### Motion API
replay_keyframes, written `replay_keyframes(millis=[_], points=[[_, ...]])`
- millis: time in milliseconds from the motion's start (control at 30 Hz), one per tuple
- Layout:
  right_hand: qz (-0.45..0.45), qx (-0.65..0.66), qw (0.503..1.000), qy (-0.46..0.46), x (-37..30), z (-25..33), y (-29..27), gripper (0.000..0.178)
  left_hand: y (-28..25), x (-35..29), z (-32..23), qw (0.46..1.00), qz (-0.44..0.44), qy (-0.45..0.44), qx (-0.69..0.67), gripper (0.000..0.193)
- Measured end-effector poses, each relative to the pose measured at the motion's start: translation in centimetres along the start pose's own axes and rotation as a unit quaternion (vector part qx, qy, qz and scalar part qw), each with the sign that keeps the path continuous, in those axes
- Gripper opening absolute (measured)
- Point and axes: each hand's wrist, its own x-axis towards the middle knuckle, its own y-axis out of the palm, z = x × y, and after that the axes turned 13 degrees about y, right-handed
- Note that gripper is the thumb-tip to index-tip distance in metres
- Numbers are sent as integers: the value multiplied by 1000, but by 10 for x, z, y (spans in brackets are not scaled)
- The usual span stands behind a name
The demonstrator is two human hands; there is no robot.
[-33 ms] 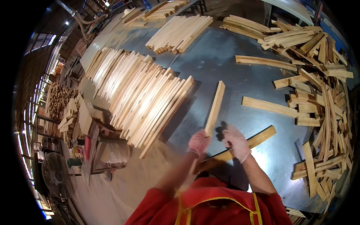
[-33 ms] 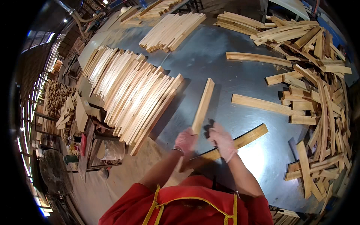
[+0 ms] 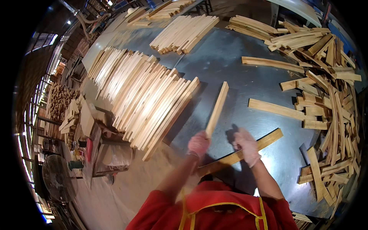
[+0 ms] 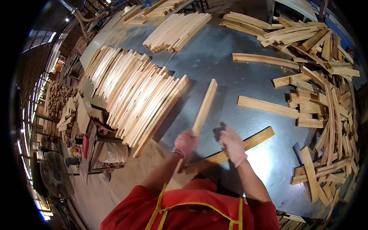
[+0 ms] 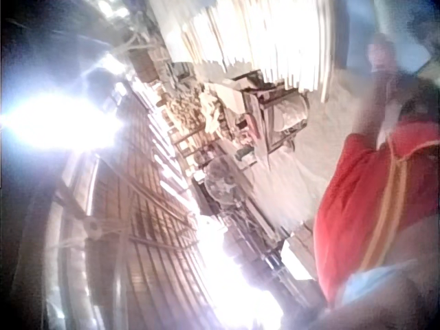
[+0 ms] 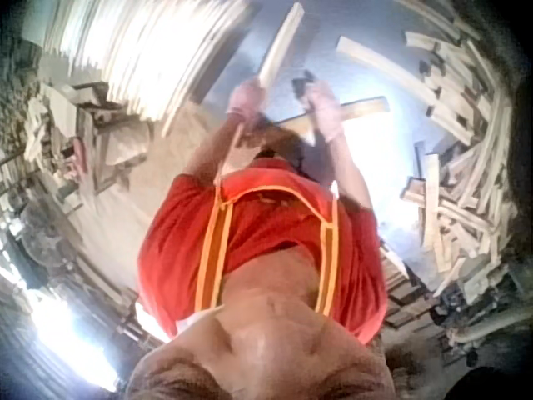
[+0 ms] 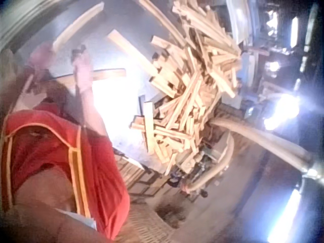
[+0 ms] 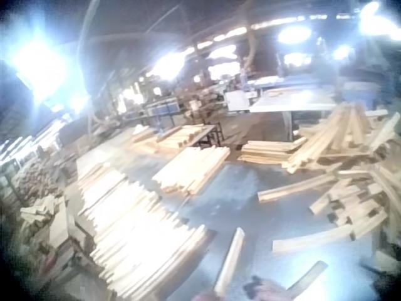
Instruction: The person repeatedly picks up thin wooden planks from a large pile on a metal table and stacks them neatly on the left side. The person handles the planks one by one or in small groups, aligning them into a growing stack throughout the clip.
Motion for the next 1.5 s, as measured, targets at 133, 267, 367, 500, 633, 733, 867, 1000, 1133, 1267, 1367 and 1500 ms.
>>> replay_keyframes(millis=[133, 267, 367, 500, 633, 733, 867, 1000, 1133, 1267, 1367, 1500], points=[[-193, -65, 974, -96, -24, -19, -79, 66, -65, -20, 107, 925, -221, 195, 240, 34], [-287, -31, 957, 16, -32, -62, -106, 75, -108, -35, 183, 867, -270, 103, 406, 68], [-218, 51, 974, 26, -22, -87, -65, 66, -114, -33, 159, 948, -117, 156, 250, 65], [-116, -51, 991, -50, 13, -101, 20, 43, -38, -56, 65, 916, -132, 316, 207, 61], [12, -259, 966, -20, 13, -81, 88, 47, -14, -40, 35, 921, -110, 350, 134, 41], [-125, -347, 926, -84, -7, -72, 70, 58, -37, -24, 16, 950, 4, 278, 142, 34], [-261, -328, 905, -74, -62, -44, -31, 65, -63, -50, 64, 981, 15, 156, 119, 47], [-512, -471, 709, -117, -134, -23, -174, 65, -91, -55, 173, 939, -15, 172, 296, 59], [-566, -664, 488, -23, -206, 2, -274, 65, -124, -62, 191, 819, -128, 235, 508, 55], [-429, -709, 543, 138, -203, 56, -283, 52, -96, -24, 111, 879, -68, 239, 407, 62], [-328, -745, 580, 1, -162, 69, -235, 27, 12, -1, 54, 863, -106, 385, 309, 92], [-398, -598, 619, -317, -133, 149, -249, 25, 74, -34, -77, 861, -1, 437, 260, 88]])
